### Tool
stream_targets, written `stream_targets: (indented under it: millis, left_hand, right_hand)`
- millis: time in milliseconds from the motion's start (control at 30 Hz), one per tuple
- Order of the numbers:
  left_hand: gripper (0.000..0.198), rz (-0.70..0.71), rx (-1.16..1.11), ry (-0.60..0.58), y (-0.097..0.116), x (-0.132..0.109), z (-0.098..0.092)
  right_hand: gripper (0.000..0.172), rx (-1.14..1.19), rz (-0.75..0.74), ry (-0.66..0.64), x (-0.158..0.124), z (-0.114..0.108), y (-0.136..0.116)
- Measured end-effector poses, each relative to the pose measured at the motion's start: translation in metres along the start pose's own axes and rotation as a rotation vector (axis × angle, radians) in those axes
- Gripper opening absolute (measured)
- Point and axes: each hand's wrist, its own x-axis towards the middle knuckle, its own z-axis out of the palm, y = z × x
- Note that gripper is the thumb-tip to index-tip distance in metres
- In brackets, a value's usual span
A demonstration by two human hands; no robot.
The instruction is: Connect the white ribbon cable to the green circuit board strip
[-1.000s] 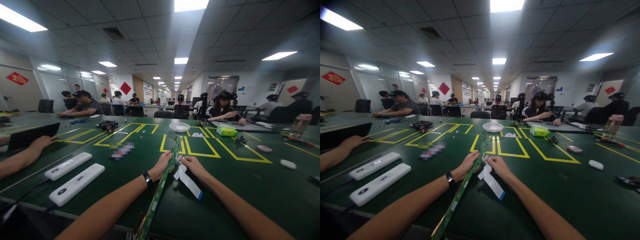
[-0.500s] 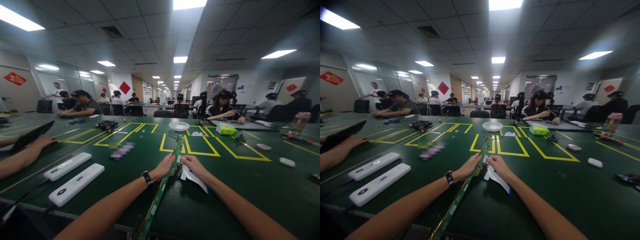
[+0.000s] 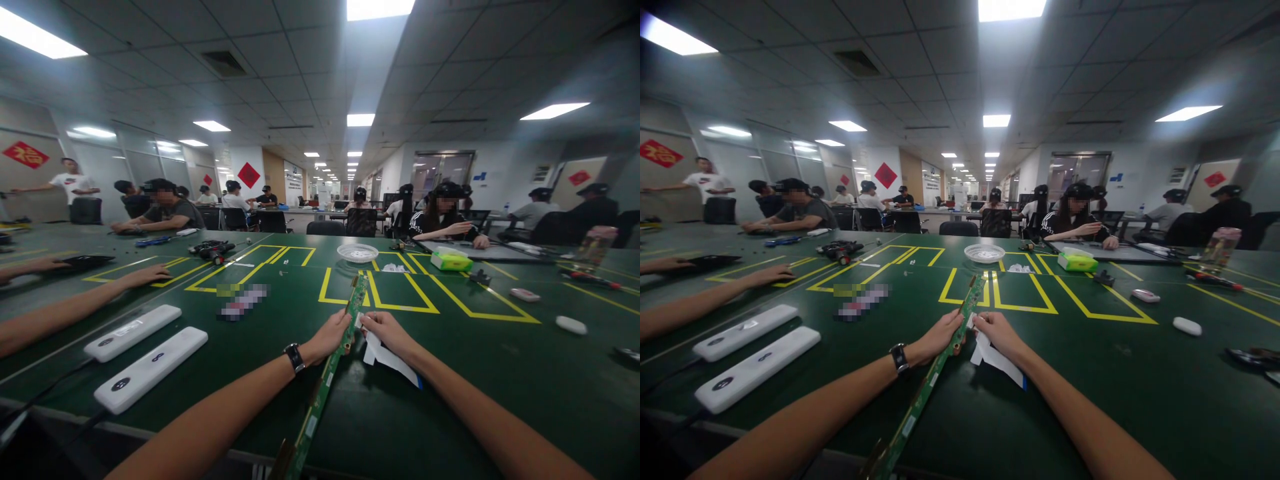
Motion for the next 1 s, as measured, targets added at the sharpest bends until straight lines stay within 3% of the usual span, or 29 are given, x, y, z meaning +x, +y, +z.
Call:
stream_targets:
  millis: [200,300,400,533,633,767,1000]
  left_hand:
    - [0.055,-0.049,0.0,-0.075,0.004,0.011,-0.018]
    - [0.05,-0.008,0.144,0.126,0.008,0.016,-0.04]
    - [0.042,0.12,0.403,0.247,0.015,0.019,-0.062]
    - [0.036,0.238,0.709,0.336,0.018,0.019,-0.076]
    - [0.037,0.327,0.915,0.31,0.016,0.016,-0.069]
    - [0.034,0.478,1.161,0.178,0.013,0.006,-0.045]
    - [0.03,0.61,1.229,-0.001,0.015,-0.008,-0.011]
  right_hand:
    - [0.045,-0.031,0.03,0.049,0.008,-0.011,0.009]
    - [0.046,-0.18,0.061,0.188,0.012,-0.031,0.015]
    - [0.052,-0.5,0.093,0.373,0.009,-0.06,0.02]
    - [0.062,-0.964,0.314,0.481,0.001,-0.094,0.025]
    - [0.054,-1.148,0.367,0.497,-0.002,-0.103,0.029]
    - [0.043,-1.251,0.184,0.411,0.002,-0.097,0.038]
    - [0.046,-1.241,0.175,0.288,0.009,-0.092,0.048]
